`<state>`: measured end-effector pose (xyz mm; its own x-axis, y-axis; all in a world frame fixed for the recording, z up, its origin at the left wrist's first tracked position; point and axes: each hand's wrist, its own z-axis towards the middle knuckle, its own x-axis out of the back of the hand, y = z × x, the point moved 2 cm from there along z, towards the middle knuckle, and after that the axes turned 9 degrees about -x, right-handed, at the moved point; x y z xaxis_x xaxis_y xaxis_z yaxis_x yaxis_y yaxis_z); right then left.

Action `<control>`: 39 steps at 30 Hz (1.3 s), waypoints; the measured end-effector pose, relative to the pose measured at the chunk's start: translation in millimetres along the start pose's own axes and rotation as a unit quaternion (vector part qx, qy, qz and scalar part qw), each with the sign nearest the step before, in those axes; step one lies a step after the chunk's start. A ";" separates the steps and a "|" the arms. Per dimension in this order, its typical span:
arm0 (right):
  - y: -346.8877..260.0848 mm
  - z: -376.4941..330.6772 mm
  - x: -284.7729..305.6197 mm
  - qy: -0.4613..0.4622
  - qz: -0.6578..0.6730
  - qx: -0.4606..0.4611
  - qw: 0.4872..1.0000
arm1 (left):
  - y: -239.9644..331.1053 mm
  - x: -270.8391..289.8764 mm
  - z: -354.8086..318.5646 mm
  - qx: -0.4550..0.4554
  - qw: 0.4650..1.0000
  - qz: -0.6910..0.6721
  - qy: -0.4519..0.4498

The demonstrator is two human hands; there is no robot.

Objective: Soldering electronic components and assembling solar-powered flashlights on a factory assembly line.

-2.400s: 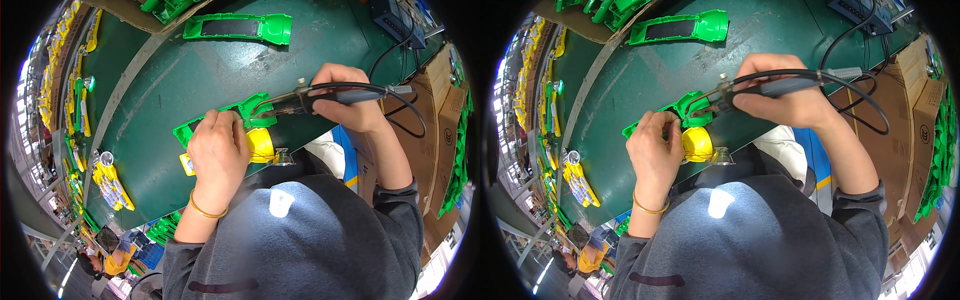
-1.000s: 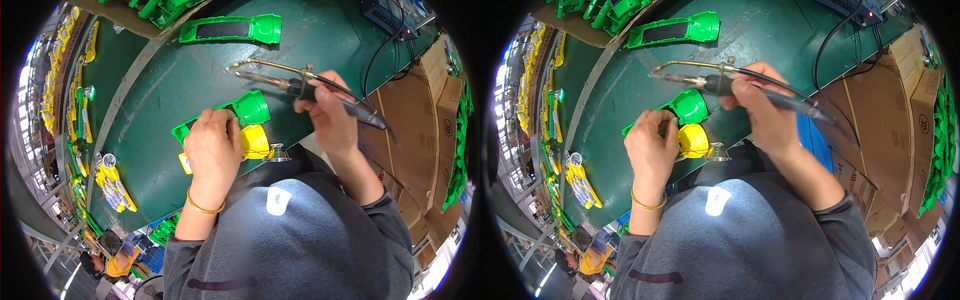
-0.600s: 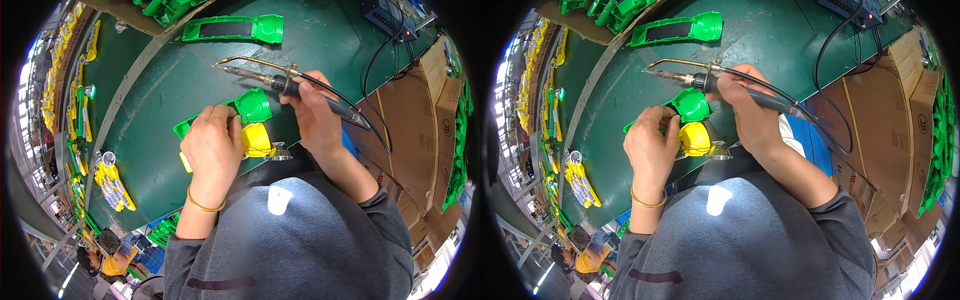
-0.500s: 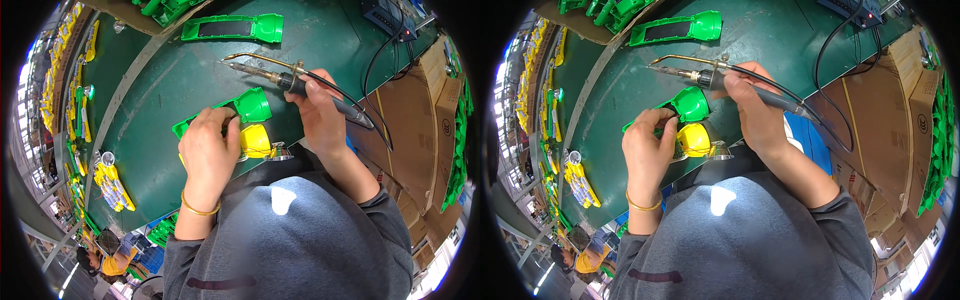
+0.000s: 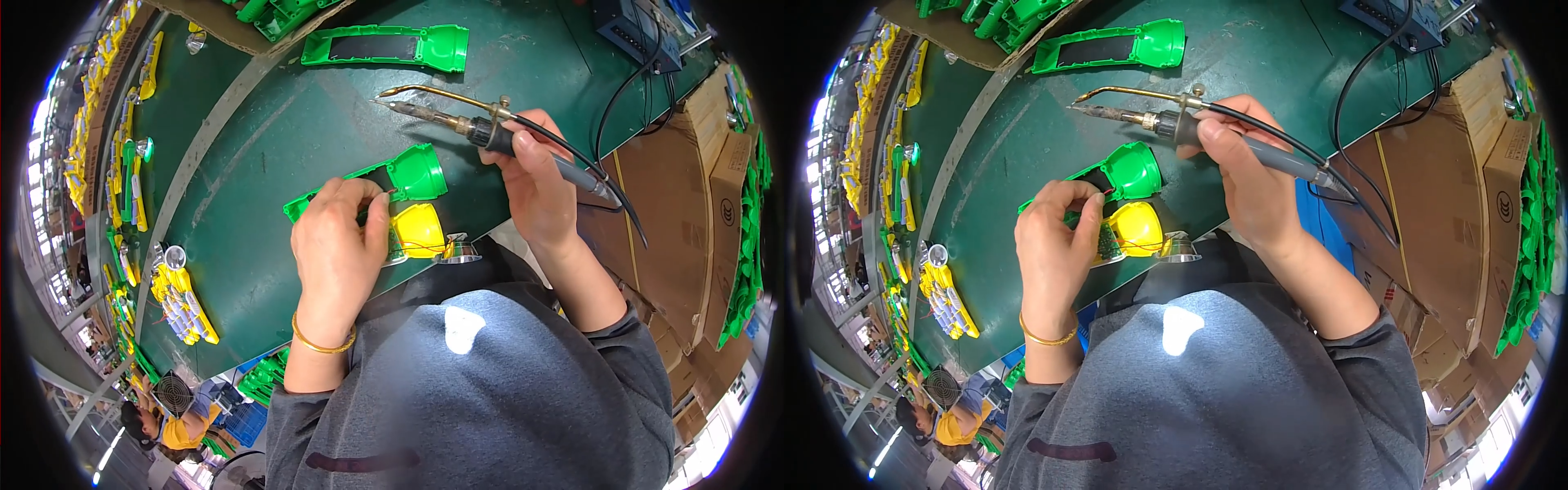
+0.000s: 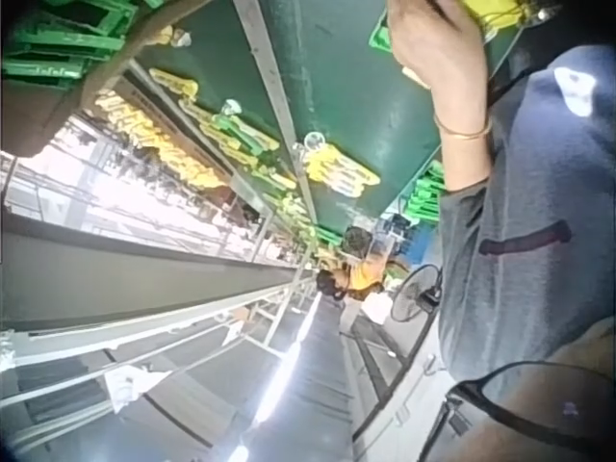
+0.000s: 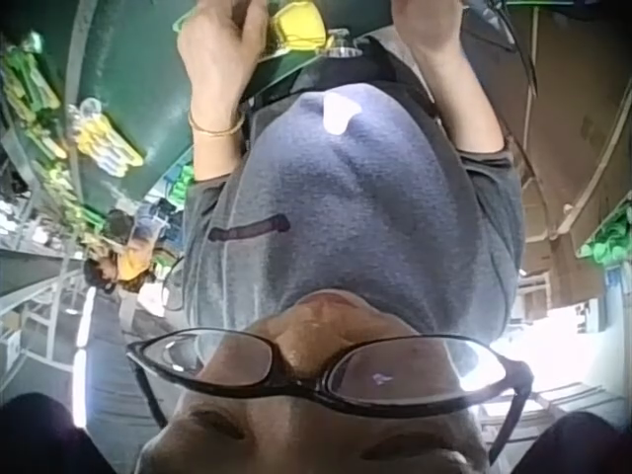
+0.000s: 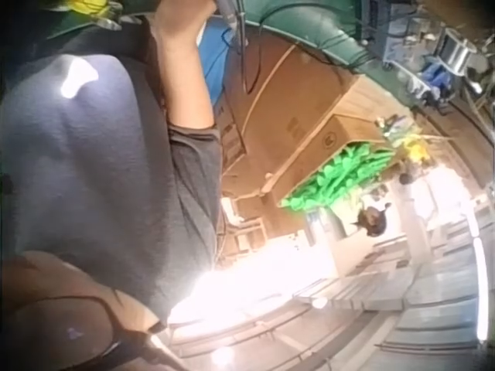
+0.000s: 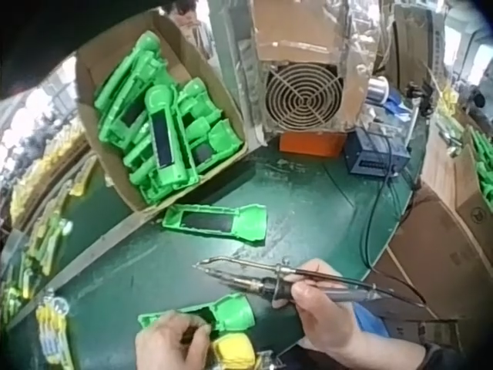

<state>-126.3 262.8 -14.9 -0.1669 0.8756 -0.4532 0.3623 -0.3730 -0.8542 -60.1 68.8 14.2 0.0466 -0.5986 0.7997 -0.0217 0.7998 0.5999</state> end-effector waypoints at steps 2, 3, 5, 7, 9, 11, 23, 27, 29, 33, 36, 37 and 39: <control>0.2 1.3 -3.3 0.005 0.002 -0.001 1.000 | 0.5 0.4 0.2 0.020 1.000 -0.021 -0.006; 2.1 1.7 -6.5 0.002 -0.004 -0.007 1.000 | -0.3 -0.4 -0.3 0.006 1.000 -0.015 -0.004; 5.2 0.7 -11.2 -0.003 -0.011 -0.013 1.000 | -2.9 -5.3 -1.9 -0.057 0.998 -0.005 0.022; 5.5 -0.5 -12.2 -0.005 0.000 -0.011 1.000 | 0.5 -7.6 -0.8 -0.042 0.999 -0.001 0.013; 6.1 -1.8 -11.7 -0.003 0.005 -0.014 1.000 | 1.8 -10.1 -0.4 -0.027 1.000 0.001 0.003; 6.5 -1.9 -8.2 0.001 0.009 -0.017 1.000 | 0.5 -14.0 1.2 -0.013 0.999 -0.045 0.017; 7.1 9.4 -15.5 0.044 0.049 -0.032 0.997 | -13.5 -7.9 5.4 -0.057 0.995 -0.004 0.080; 16.4 4.1 15.6 0.080 0.080 -0.003 0.994 | -14.3 -38.4 1.6 -0.048 0.996 -0.037 0.070; 25.2 11.5 17.8 0.024 0.071 0.002 0.997 | -15.1 -30.0 -3.7 -0.037 0.997 -0.036 0.065; 25.2 12.2 9.1 -0.004 0.071 0.006 0.997 | -18.2 -26.6 -11.3 -0.038 0.991 -0.045 0.119; 35.2 12.2 8.9 -0.012 0.108 0.008 0.994 | -15.6 -26.7 -18.4 -0.055 0.992 -0.035 0.108; 31.8 12.6 -1.7 0.005 0.114 0.017 0.993 | -16.0 -23.5 -17.5 -0.052 0.990 -0.039 0.122; 32.0 10.9 -1.5 0.001 0.114 0.012 0.993 | -20.1 -22.7 -18.9 -0.049 0.992 -0.052 0.105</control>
<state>-124.5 246.1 -44.3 -0.0821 0.7678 -0.6354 0.3681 -0.5692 -0.7352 -41.8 67.1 -16.5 0.2502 -0.6637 0.7049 0.0904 0.7409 0.6655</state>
